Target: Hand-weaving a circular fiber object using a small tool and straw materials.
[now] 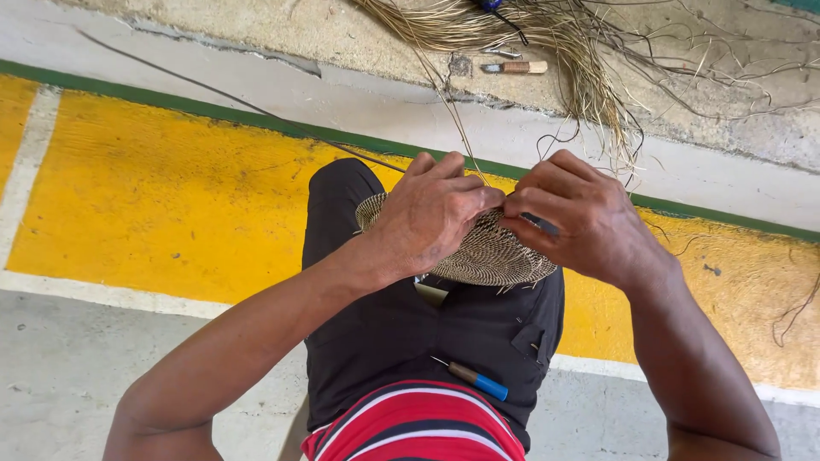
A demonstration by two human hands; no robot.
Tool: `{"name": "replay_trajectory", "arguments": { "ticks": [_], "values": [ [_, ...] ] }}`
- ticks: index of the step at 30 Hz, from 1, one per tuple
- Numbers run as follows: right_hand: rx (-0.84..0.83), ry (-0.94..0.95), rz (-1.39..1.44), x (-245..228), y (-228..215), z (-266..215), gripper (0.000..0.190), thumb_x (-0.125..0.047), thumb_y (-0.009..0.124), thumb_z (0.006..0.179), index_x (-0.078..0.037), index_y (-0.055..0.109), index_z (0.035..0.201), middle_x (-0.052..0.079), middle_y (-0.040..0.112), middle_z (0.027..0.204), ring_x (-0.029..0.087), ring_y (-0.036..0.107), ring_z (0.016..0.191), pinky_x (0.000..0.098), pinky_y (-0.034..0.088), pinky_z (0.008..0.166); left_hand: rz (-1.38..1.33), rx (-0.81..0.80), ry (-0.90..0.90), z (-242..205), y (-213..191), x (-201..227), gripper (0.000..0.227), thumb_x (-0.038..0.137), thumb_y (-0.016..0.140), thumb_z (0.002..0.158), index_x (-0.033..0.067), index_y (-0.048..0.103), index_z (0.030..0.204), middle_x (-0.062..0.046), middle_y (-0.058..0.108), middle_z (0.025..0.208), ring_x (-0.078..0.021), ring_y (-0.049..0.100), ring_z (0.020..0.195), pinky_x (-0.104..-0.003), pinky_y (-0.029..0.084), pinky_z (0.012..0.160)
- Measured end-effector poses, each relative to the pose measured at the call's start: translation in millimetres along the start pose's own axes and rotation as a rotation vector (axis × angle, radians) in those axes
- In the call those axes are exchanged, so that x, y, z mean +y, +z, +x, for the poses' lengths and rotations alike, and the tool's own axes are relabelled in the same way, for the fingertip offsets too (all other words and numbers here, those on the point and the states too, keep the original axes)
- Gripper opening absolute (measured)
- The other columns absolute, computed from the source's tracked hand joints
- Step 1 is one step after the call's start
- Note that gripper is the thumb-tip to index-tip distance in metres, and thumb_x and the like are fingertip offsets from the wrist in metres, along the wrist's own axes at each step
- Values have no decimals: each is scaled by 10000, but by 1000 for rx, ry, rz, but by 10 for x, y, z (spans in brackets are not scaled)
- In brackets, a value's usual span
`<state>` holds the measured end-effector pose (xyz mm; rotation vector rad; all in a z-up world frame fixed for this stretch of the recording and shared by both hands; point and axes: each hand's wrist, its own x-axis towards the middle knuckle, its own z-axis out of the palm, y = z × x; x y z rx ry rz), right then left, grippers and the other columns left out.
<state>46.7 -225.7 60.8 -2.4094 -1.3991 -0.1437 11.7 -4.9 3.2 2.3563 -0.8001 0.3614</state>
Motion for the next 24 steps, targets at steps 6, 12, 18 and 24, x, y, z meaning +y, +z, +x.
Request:
{"name": "replay_trajectory", "arguments": {
  "ticks": [6, 12, 18, 24],
  "values": [
    [25, 52, -168, -236, -49, -5, 220, -175, 875, 774, -100, 709, 898, 17, 672, 931, 205, 624, 907, 356, 550, 766, -23, -6, 3, -20, 45, 11, 288, 122, 696, 905, 144, 753, 1187, 27, 723, 991, -193, 568, 1022, -411, 419, 907],
    [67, 79, -265, -285, 104, -75, 237, -167, 870, 795, -91, 672, 900, 31, 632, 889, 215, 599, 871, 376, 530, 758, -44, 27, -8, -44, 20, 21, 295, 137, 721, 898, 154, 744, 1192, 35, 722, 973, -201, 577, 1025, -399, 431, 903],
    [107, 332, -41, -180, 216, -110, 502, -292, 869, 835, -56, 559, 1150, 24, 637, 829, 162, 651, 818, 347, 565, 740, -101, 11, 49, -127, -3, -17, 354, 148, 756, 880, 237, 743, 1222, 43, 697, 915, -211, 563, 946, -395, 440, 883],
    [-148, 451, 442, 226, 134, -8, 455, -300, 805, 819, -76, 651, 1184, 48, 738, 951, 194, 744, 870, 375, 613, 788, -146, 104, 89, -237, -161, 30, 367, 93, 761, 841, 225, 732, 1182, -30, 623, 1064, -208, 587, 1024, -400, 428, 885]
  ]
}}
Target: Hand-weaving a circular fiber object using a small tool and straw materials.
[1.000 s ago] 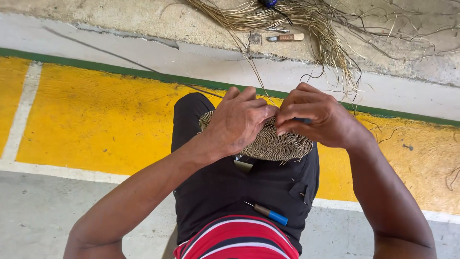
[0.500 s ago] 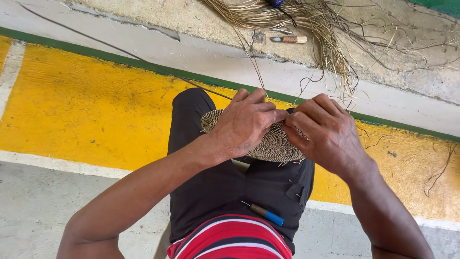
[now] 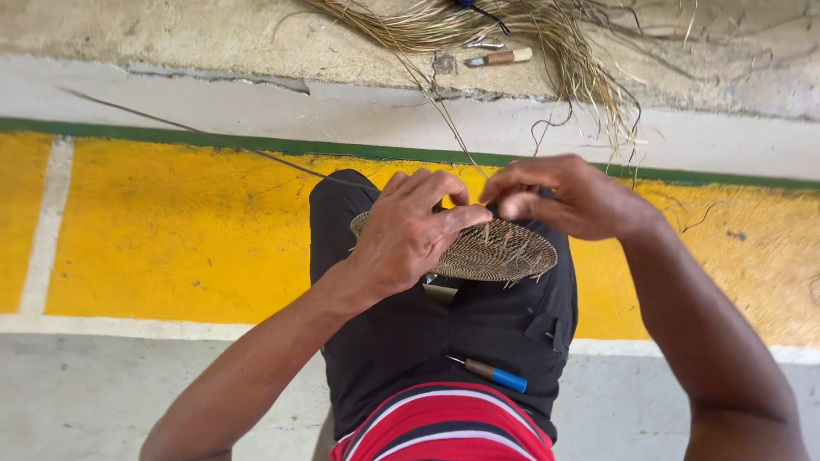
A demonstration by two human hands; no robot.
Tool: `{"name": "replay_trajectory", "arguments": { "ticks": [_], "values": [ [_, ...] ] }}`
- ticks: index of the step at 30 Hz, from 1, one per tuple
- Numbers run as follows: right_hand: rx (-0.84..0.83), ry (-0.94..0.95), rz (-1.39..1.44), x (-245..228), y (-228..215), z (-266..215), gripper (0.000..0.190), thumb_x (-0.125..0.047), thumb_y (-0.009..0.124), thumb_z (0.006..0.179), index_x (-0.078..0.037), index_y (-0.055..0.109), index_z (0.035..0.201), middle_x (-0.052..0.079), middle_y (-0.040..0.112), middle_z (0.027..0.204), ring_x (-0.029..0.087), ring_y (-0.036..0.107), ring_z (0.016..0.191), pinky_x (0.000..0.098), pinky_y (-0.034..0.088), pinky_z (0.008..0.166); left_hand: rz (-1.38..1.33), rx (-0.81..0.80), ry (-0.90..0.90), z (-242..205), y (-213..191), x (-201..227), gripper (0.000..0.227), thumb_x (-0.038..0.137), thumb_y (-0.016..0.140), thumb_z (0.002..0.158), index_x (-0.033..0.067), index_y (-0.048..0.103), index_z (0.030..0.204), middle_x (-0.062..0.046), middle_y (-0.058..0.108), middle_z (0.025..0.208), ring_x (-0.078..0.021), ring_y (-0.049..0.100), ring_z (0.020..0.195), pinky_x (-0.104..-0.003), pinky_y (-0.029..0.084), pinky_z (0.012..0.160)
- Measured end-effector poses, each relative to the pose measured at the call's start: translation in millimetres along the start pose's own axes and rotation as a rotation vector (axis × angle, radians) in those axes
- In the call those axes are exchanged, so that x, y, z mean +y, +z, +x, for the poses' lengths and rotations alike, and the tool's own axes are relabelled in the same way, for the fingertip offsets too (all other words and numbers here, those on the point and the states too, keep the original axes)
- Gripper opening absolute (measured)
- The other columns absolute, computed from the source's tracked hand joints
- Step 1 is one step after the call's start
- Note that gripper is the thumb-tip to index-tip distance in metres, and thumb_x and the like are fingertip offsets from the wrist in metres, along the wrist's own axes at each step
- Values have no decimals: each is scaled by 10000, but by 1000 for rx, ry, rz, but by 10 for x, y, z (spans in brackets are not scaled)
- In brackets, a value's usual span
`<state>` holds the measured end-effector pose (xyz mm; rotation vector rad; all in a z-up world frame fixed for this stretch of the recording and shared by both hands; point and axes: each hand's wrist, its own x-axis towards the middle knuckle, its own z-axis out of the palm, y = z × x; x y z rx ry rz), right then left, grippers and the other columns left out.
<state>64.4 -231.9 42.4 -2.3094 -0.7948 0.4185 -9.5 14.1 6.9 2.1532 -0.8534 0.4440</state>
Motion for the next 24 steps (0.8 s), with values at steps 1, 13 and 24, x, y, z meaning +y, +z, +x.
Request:
{"name": "replay_trajectory", "arguments": {
  "ticks": [1, 13, 24],
  "values": [
    [-63, -112, 32, -40, -2, -1, 344, -244, 750, 878, -79, 693, 1174, 62, 755, 977, 202, 745, 887, 377, 604, 783, 26, -12, 12, -25, -9, 4, 365, 81, 766, 846, 222, 733, 1182, -13, 621, 1045, -209, 591, 1004, -399, 419, 862],
    [-241, -128, 181, -161, 52, 181, 209, -196, 707, 902, -106, 745, 1086, 42, 776, 902, 152, 764, 770, 332, 614, 647, 35, -57, 46, -85, -146, 18, 479, 27, 776, 835, 265, 693, 1242, 42, 629, 1060, -190, 610, 981, -391, 400, 885],
    [-131, -82, 303, 154, 231, 271, 224, -214, 649, 938, -80, 710, 1107, 12, 731, 881, 143, 698, 755, 321, 614, 659, 35, -26, -1, -34, -90, 36, 282, 111, 739, 956, 140, 668, 1227, 0, 681, 1131, -201, 629, 1019, -378, 424, 908]
  ]
}}
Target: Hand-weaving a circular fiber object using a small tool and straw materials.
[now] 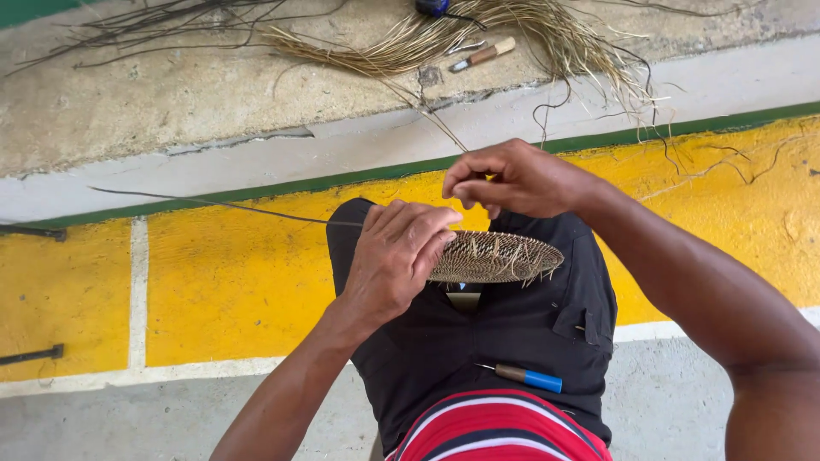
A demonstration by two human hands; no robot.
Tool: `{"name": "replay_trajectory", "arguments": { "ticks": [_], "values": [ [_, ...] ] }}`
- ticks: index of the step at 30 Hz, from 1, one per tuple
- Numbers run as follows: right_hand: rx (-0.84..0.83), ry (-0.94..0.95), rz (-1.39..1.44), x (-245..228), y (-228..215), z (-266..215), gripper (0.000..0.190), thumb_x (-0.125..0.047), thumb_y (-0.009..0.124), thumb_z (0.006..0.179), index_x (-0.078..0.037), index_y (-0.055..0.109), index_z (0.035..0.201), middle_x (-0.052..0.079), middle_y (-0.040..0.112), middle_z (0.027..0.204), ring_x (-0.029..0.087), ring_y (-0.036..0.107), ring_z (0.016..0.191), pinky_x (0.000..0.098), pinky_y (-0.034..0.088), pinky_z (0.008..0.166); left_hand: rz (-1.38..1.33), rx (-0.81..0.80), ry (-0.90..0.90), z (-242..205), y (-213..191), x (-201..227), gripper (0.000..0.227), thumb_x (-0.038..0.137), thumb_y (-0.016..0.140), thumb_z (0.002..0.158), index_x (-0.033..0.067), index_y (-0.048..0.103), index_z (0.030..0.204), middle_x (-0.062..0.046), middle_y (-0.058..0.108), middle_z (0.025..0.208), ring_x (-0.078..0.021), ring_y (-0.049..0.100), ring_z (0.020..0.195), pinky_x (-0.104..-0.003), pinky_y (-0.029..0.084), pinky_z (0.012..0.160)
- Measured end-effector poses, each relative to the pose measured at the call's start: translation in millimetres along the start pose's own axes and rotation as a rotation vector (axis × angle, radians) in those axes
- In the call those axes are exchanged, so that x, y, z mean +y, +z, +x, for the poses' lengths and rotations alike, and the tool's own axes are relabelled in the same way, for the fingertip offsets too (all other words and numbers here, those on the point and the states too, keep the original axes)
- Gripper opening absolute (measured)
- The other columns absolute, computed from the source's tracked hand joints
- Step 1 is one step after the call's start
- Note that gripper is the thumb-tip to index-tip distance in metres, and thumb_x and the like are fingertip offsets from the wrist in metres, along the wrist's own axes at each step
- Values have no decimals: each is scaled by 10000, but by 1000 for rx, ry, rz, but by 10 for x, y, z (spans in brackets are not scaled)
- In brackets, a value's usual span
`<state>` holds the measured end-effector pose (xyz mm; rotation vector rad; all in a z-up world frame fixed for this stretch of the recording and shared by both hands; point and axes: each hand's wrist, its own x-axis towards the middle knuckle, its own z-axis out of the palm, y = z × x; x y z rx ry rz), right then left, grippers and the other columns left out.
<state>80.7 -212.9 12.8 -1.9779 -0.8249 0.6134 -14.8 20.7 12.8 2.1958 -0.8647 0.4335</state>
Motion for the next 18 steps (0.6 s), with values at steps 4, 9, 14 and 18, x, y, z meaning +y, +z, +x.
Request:
{"name": "replay_trajectory", "arguments": {
  "ticks": [4, 9, 14, 18],
  "values": [
    [-105, 43, 128, 74, 38, -58, 257, -274, 582, 996, -104, 712, 1137, 0, 730, 877, 116, 711, 801, 299, 610, 702, 8, -43, -53, 11, -24, -51, 185, 163, 725, 966, 105, 663, 1130, -25, 666, 1061, -226, 615, 1000, -373, 432, 892],
    [-111, -179, 104, 58, 106, -50, 193, -239, 636, 999, -69, 710, 1051, 16, 713, 889, 136, 678, 831, 319, 561, 725, 97, -95, -53, 33, -46, -15, 110, 190, 730, 960, 131, 675, 1035, -2, 655, 960, -208, 597, 921, -374, 415, 839],
    [127, -264, -55, -14, 243, -57, 194, -185, 711, 950, -39, 647, 839, 26, 627, 734, 189, 607, 738, 342, 522, 724, 88, -118, -52, 22, -38, -14, 130, 201, 732, 938, 110, 677, 1014, -10, 641, 912, -212, 570, 885, -381, 391, 822],
    [265, -198, -192, -110, 356, -119, 191, -158, 709, 917, -28, 631, 801, 33, 619, 724, 202, 598, 725, 359, 527, 770, 94, -95, -34, 49, 10, -86, 128, 188, 721, 958, 109, 659, 1037, -8, 648, 950, -209, 584, 920, -377, 401, 840]
  ]
}}
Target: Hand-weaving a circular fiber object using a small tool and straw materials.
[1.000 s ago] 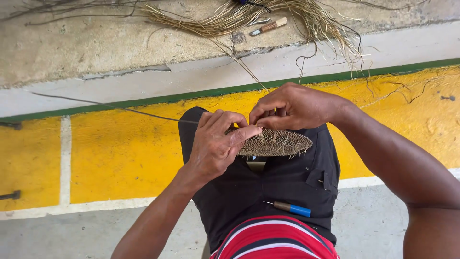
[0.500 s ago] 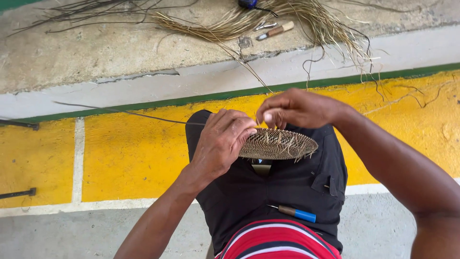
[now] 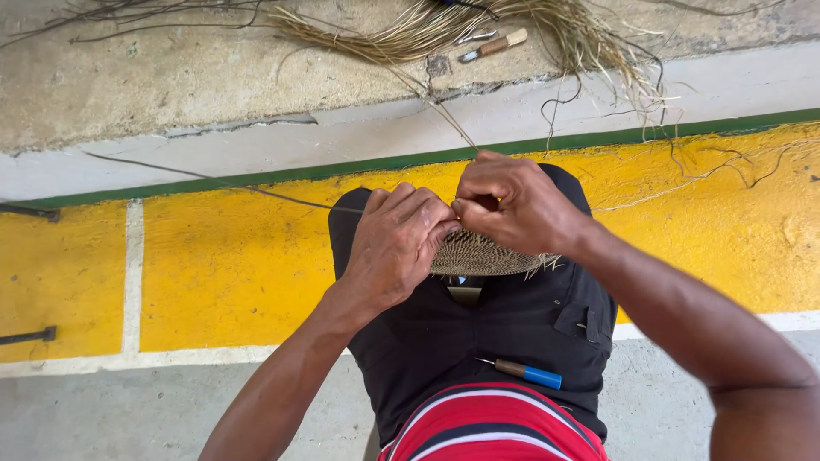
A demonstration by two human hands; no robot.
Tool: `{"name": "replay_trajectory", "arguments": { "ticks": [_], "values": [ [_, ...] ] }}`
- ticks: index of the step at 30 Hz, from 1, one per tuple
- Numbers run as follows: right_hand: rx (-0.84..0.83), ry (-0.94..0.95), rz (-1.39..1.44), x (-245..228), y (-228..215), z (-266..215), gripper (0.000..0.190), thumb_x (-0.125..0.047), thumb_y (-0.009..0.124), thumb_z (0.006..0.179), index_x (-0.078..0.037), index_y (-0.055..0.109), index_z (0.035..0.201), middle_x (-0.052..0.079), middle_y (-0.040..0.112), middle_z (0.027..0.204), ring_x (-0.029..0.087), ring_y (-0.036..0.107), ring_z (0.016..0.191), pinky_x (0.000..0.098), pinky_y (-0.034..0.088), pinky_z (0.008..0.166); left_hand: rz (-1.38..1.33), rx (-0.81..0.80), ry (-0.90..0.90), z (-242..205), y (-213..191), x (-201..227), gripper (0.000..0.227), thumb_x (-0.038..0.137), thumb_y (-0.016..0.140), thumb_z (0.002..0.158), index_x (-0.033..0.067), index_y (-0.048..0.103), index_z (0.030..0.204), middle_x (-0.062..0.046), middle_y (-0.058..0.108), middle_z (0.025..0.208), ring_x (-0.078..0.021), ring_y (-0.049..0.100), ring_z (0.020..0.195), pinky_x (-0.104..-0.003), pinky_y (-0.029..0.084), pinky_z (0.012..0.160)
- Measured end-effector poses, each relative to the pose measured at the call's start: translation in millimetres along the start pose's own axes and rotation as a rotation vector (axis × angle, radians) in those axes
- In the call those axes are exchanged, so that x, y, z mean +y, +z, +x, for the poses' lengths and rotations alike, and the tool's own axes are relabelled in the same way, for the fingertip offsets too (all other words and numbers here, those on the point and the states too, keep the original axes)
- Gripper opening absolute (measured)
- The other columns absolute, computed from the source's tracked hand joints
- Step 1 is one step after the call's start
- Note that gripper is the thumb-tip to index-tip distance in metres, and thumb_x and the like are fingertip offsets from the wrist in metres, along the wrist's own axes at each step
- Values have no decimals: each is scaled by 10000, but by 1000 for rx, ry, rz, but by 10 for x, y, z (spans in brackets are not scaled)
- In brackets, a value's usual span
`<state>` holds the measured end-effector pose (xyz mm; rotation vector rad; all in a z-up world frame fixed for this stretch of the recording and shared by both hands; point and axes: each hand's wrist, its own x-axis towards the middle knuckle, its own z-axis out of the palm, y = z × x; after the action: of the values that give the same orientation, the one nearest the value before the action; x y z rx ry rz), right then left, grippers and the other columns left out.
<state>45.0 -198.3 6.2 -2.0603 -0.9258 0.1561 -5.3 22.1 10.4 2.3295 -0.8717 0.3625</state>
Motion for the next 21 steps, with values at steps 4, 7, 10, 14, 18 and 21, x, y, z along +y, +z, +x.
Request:
{"name": "replay_trajectory", "arguments": {
  "ticks": [4, 7, 10, 14, 18, 21],
  "values": [
    [97, 4, -129, -244, -91, -113, 149, -196, 713, 938, -50, 699, 965, 60, 666, 902, 220, 610, 863, 388, 519, 806, 69, 33, -42, 33, 23, -42, 186, 173, 725, 955, 94, 656, 1109, -21, 650, 969, -216, 591, 924, -401, 394, 826],
    [86, 100, -48, -239, -104, -209, 205, -197, 714, 939, -58, 711, 1088, 71, 660, 985, 204, 622, 913, 367, 519, 796, 138, 40, 39, 82, -44, -58, 308, 137, 706, 925, 107, 671, 1230, -25, 645, 1027, -221, 598, 957, -405, 417, 854],
    [85, 230, 74, -159, -31, -285, 207, -157, 699, 951, -70, 711, 1139, 62, 645, 976, 185, 617, 887, 339, 518, 783, 237, -9, 149, 60, -84, -104, 360, 116, 668, 909, 158, 690, 1266, -19, 633, 1065, -220, 609, 1004, -394, 460, 894],
    [114, 283, 112, -180, 11, -283, 215, -108, 688, 960, -86, 728, 1170, 52, 641, 959, 180, 602, 853, 325, 509, 752, 342, -43, 245, 60, -200, -155, 286, 157, 634, 919, 139, 692, 1199, -4, 637, 1079, -209, 618, 1060, -365, 500, 907],
    [117, 168, 64, -165, 16, -269, 232, -93, 673, 967, -81, 722, 1194, 40, 666, 991, 163, 632, 921, 314, 522, 808, 395, -126, 240, 72, -242, -274, 163, 186, 661, 963, 147, 693, 1118, 6, 630, 1033, -193, 615, 1059, -347, 512, 900],
    [113, 134, 40, -168, 6, -272, 233, -84, 670, 971, -73, 718, 1199, 40, 664, 982, 157, 631, 932, 307, 522, 816, 351, -127, 233, 118, -273, -273, 208, 310, 699, 976, 129, 696, 1077, -2, 614, 1013, -193, 599, 1056, -351, 513, 881]
  ]
}}
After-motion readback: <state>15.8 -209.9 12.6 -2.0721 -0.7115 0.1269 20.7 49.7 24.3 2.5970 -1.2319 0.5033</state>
